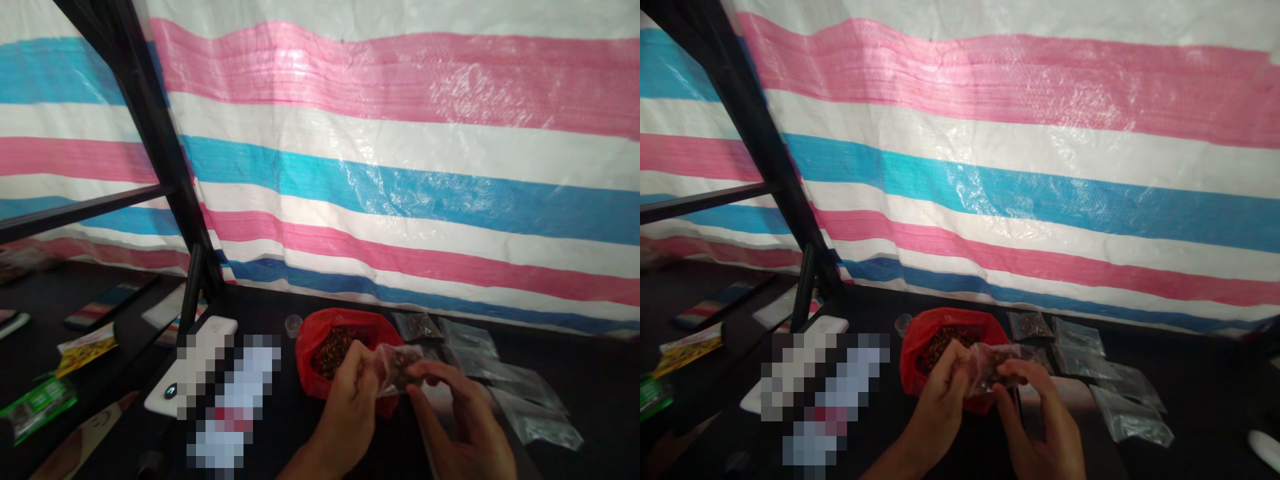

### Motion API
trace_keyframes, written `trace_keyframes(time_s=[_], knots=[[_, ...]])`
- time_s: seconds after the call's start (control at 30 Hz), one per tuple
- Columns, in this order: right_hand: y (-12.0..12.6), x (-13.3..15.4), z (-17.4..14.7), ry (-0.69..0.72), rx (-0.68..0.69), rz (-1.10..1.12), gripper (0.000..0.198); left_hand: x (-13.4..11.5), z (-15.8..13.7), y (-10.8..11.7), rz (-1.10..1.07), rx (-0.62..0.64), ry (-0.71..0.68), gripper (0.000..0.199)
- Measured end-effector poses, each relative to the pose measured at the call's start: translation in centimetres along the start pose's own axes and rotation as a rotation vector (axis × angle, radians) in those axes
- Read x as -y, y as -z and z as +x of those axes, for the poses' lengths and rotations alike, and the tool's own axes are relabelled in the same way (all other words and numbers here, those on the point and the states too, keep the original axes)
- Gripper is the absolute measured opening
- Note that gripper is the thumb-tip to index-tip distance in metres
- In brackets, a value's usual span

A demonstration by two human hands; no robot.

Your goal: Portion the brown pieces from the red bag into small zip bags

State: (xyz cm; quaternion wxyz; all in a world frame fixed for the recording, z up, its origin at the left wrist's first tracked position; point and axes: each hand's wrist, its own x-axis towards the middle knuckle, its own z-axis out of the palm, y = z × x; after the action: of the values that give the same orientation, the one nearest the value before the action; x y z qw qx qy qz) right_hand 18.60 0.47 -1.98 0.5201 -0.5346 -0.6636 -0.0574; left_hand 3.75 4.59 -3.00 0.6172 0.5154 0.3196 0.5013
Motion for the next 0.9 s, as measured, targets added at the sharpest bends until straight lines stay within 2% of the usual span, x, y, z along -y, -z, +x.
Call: trace_keyframes(time_s=[0.1, 0.17, 0.27, 0.33, 0.43, 0.47, 0.5, 0.57, 0.63, 0.7, 0.77, 0.9], knots=[[0.2, 0.1, 0.7, -0.044, 0.002, -0.066, 0.035, -0.6, 0.5, 0.3, -0.116, -0.093, 0.078, 0.033], [0.2, 0.1, 0.9, -0.112, 0.046, -0.051, 0.042, -0.9, 0.9, 0.4, -0.246, -0.069, 0.152, 0.032], [0.0, -0.1, 0.8, -0.178, 0.131, 0.042, 0.037, -0.8, 1.1, 0.5, -0.364, 0.01, 0.207, 0.029], [0.0, -0.3, 0.7, -0.19, 0.14, 0.052, 0.032, -0.3, 1.0, 0.6, -0.322, -0.008, 0.19, 0.024], [0.2, -0.6, 0.7, -0.176, 0.116, 0.005, 0.027, 0.3, 0.5, 0.9, -0.035, -0.208, 0.037, 0.013], [0.3, -0.7, 0.8, -0.164, 0.107, -0.007, 0.025, 0.4, 0.2, 1.0, 0.109, -0.268, -0.061, 0.012], [0.3, -0.8, 0.8, -0.151, 0.098, -0.014, 0.024, 0.5, 0.0, 1.2, 0.265, -0.296, -0.179, 0.02], [0.3, -0.9, 0.9, -0.125, 0.077, -0.016, 0.022, 0.4, -0.3, 1.5, 0.572, -0.238, -0.421, 0.045], [0.1, -0.9, 0.8, -0.093, 0.072, -0.006, 0.022, 0.1, -0.3, 1.8, 0.827, -0.117, -0.558, 0.061], [-0.1, -0.9, 0.6, -0.056, 0.081, 0.002, 0.023, 0.0, 0.1, 2.1, 0.999, -0.045, -0.562, 0.061], [-0.2, -0.9, 0.3, -0.034, 0.104, 0.006, 0.026, 0.1, 0.6, 2.3, 1.091, -0.017, -0.53, 0.052], [-0.3, -0.6, -0.2, -0.01, 0.168, 0.017, 0.035, 0.4, 1.2, 2.8, 1.1, -0.049, -0.486, 0.045]])
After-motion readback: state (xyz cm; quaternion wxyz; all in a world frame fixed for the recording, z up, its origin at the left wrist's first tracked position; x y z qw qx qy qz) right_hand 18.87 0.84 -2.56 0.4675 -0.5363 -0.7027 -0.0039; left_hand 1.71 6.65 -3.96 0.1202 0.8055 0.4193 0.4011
